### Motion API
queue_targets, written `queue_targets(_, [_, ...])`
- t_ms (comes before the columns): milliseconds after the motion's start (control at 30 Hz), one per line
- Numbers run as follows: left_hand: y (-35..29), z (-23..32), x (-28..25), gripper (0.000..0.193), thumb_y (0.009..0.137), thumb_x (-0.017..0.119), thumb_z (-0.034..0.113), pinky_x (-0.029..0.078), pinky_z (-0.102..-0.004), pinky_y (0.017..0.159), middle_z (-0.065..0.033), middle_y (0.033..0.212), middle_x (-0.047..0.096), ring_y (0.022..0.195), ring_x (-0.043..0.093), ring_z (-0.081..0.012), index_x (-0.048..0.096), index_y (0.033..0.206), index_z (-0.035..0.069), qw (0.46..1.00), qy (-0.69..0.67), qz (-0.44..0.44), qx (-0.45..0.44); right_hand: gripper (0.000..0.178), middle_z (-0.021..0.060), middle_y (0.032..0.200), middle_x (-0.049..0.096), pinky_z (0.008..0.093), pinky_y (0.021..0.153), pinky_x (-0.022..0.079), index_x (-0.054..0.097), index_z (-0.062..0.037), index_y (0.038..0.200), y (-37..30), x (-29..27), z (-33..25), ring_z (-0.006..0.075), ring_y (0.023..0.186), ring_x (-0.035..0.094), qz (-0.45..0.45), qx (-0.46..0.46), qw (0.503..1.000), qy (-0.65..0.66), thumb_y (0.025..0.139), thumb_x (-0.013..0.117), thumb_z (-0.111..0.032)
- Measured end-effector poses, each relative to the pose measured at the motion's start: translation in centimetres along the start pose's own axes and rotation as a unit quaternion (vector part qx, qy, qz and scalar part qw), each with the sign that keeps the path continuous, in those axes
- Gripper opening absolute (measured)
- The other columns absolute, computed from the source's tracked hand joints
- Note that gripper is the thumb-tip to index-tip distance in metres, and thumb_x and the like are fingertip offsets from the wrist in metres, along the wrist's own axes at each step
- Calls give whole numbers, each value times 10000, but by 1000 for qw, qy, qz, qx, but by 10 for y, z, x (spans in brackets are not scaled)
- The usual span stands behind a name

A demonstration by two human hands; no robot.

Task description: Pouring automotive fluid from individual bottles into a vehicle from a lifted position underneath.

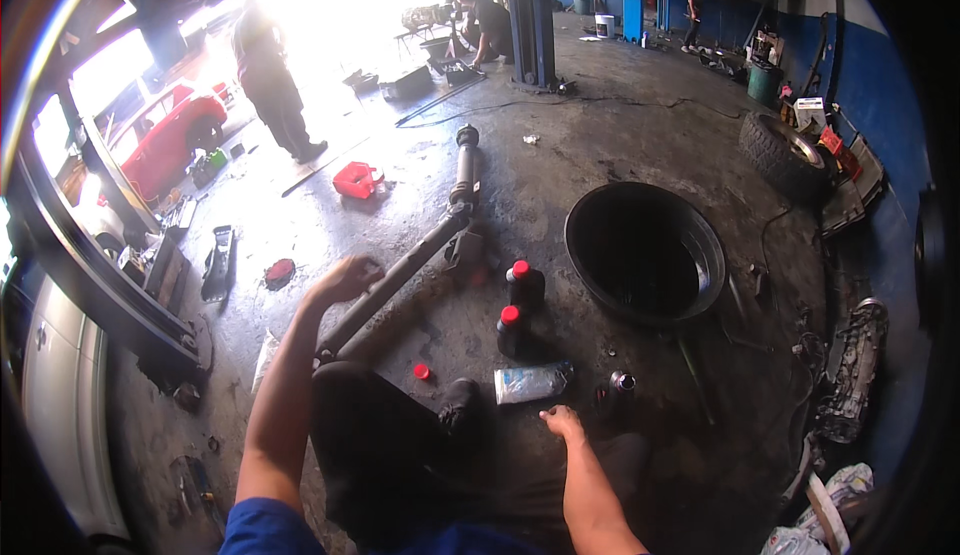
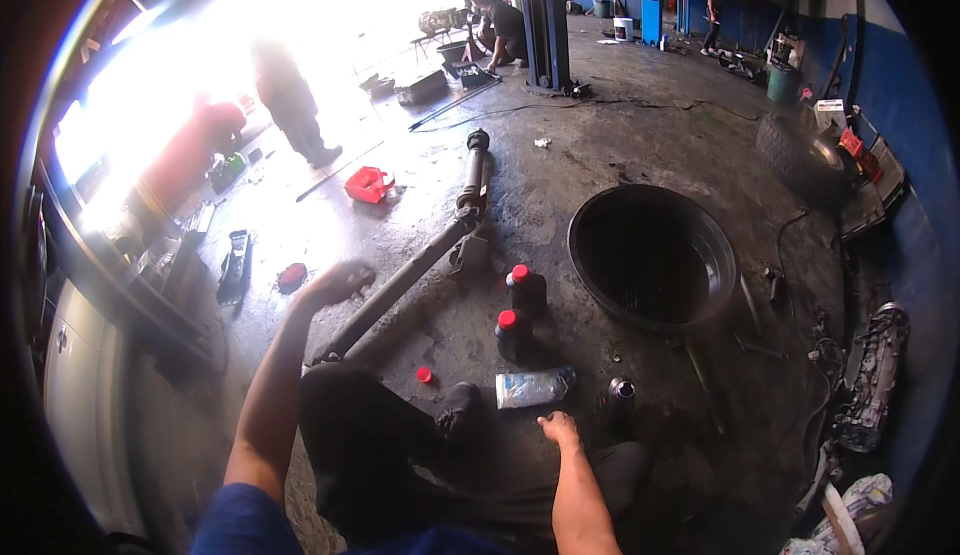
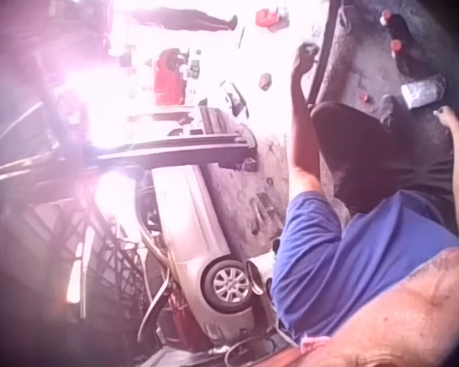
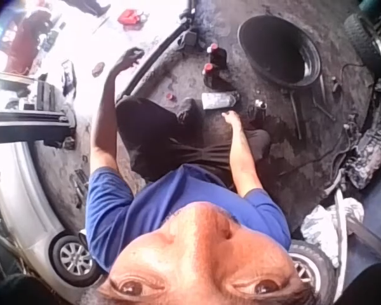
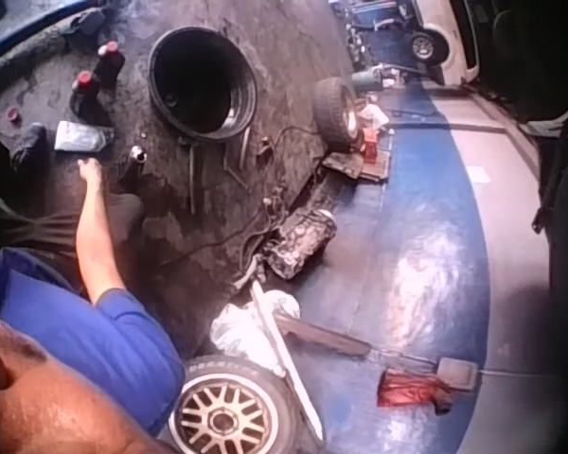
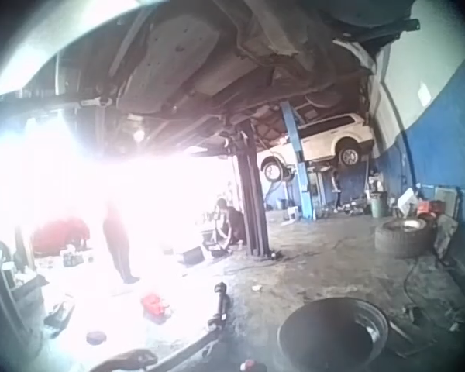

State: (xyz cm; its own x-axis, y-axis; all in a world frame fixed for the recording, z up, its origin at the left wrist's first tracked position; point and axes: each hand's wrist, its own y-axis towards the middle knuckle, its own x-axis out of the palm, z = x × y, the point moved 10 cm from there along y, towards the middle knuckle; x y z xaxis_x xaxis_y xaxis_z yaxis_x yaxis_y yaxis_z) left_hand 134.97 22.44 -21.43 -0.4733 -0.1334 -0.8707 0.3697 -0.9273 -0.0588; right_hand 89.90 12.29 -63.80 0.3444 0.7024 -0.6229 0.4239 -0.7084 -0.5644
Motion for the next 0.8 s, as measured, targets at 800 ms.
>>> queue_targets(800, [-8,264,43,424,991,646,347,538,-460,981,-184,1245,697,1133,681,-367,655,1282,39,960,-28,-52,275,443,133,1021,774,414,831,585,731,-50,1206,41,-11,4,256,887,748,4,-35,999,-22,987,662,-428])
